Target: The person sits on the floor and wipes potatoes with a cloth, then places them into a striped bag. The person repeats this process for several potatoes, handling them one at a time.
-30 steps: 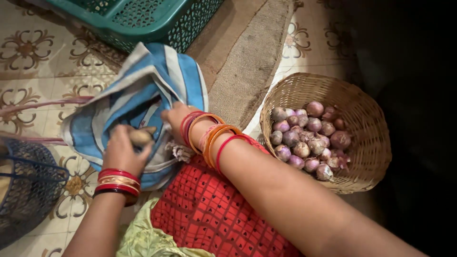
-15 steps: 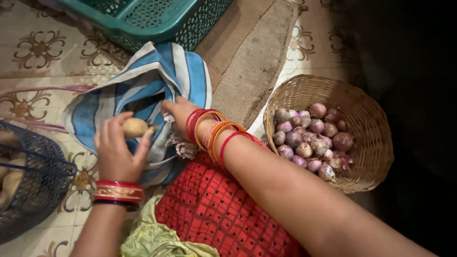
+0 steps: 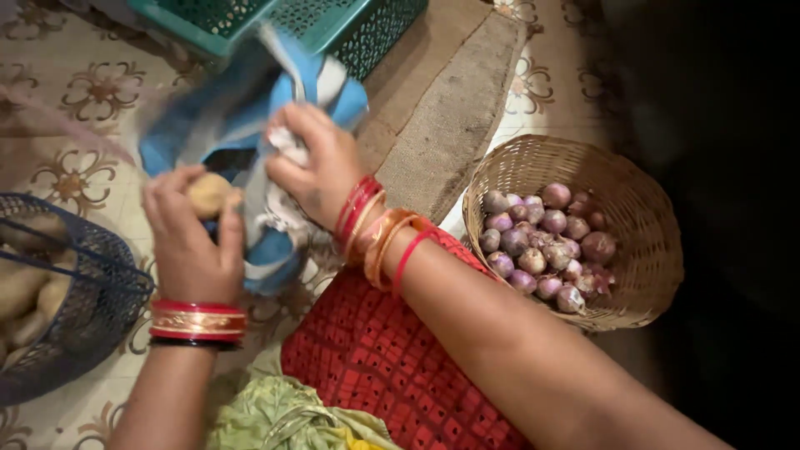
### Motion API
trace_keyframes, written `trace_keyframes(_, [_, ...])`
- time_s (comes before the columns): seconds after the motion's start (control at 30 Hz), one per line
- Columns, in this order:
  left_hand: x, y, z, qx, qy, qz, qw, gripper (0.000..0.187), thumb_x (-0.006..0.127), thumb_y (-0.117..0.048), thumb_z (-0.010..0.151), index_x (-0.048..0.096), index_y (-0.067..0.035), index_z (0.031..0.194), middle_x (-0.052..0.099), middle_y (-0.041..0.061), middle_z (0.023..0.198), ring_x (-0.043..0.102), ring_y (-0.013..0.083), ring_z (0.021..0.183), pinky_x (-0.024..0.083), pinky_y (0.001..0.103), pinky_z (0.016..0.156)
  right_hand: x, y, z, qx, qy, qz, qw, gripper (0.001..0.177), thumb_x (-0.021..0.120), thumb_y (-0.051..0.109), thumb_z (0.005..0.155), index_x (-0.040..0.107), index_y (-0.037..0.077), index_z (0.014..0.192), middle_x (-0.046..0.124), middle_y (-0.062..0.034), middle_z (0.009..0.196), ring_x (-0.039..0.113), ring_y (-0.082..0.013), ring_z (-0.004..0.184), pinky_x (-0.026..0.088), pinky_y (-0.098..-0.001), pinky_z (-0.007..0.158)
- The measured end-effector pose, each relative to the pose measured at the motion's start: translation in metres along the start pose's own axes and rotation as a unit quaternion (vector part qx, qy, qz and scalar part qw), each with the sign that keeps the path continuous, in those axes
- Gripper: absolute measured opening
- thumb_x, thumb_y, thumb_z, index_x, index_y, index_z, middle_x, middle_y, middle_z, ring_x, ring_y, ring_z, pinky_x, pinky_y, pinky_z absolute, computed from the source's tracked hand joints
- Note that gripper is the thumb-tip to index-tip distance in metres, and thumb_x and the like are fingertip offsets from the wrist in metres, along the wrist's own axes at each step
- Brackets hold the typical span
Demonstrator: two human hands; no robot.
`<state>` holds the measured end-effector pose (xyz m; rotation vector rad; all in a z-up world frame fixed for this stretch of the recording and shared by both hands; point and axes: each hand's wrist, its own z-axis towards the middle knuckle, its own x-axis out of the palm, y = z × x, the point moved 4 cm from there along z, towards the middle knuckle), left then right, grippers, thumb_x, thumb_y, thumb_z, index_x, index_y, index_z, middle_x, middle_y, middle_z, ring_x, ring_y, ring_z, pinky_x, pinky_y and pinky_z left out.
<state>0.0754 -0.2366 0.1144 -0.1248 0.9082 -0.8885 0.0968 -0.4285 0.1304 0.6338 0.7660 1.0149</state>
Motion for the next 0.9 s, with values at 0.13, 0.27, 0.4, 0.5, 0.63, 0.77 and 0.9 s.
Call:
trace_keyframes(0.13, [-0.024,-0.017,0.018,0.025,-0.048,0.018,0.998,0.037,0.061,-0.01,0.109,0.042,0.002,0.139,0.046,0.023,0.13,0.049,0.0394,0.125,0.043,0.051,0.109,-0.013,0.044,0.02,-0.047,-0.058,0.046,0.996,0.023,0.068,0.014,0.088,0.06,0.007,0.108,0.06,-0.0108,0.101,0.067,-0.0245,0.091,0.055,-0.0361,0.09])
trace_keyframes(0.27, [-0.026,-0.003,0.018,0.063,-0.081,0.049,0.994,0.036,0.061,-0.012,0.115,0.039,0.0,0.141,0.044,0.023,0.133,0.047,0.0383,0.13,0.043,0.052,0.114,-0.013,0.04,0.015,-0.114,-0.072,-0.001,0.991,0.024,0.071,0.01,0.089,0.057,0.007,0.108,0.056,-0.0109,0.103,0.065,-0.0279,0.095,0.055,-0.034,0.088])
trace_keyframes(0.4, [-0.005,0.003,0.004,0.068,-0.016,0.095,0.993,0.049,0.071,-0.015,0.1,0.042,0.0,0.136,0.05,0.022,0.128,0.055,0.0487,0.117,0.039,0.064,0.109,0.008,-0.03,-0.014,-0.042,0.045,-0.128,0.99,0.032,0.075,0.011,0.079,0.06,0.01,0.108,0.058,-0.0175,0.109,0.063,-0.0404,0.102,0.054,-0.0448,0.087])
trace_keyframes(0.5, [0.022,0.021,-0.03,0.002,0.047,0.029,0.998,0.048,0.071,-0.017,0.1,0.046,-0.002,0.137,0.047,0.026,0.132,0.059,0.0478,0.115,0.051,0.054,0.097,0.021,-0.073,-0.024,0.058,0.152,-0.2,0.966,0.028,0.075,0.012,0.076,0.065,0.013,0.102,0.063,-0.0161,0.105,0.066,-0.0397,0.101,0.054,-0.0461,0.087])
trace_keyframes(0.63, [0.033,0.021,-0.045,-0.03,0.071,0.032,0.997,0.045,0.073,-0.02,0.097,0.051,-0.003,0.132,0.05,0.024,0.127,0.059,0.0453,0.11,0.052,0.052,0.091,0.024,-0.071,-0.028,0.091,0.213,-0.239,0.943,0.027,0.074,0.012,0.076,0.069,0.014,0.102,0.065,-0.0173,0.108,0.066,-0.0405,0.103,0.054,-0.047,0.089])
trace_keyframes(0.77, [0.029,0.024,-0.05,-0.049,0.065,0.037,0.996,0.044,0.071,-0.021,0.099,0.052,-0.001,0.133,0.051,0.024,0.129,0.058,0.045,0.113,0.051,0.052,0.092,0.03,-0.067,-0.033,0.157,0.297,-0.289,0.896,0.036,0.074,0.014,0.077,0.071,0.017,0.113,0.065,-0.0182,0.118,0.066,-0.0385,0.11,0.054,-0.0456,0.094])
trace_keyframes(0.9, [0.031,0.022,-0.052,-0.044,0.063,0.042,0.996,0.043,0.072,-0.021,0.1,0.052,0.001,0.132,0.054,0.021,0.128,0.057,0.0435,0.117,0.05,0.05,0.098,0.028,-0.07,-0.036,0.222,0.399,-0.347,0.819,0.049,0.078,0.022,0.076,0.071,0.021,0.124,0.065,-0.0175,0.126,0.065,-0.0357,0.118,0.053,-0.0443,0.099])
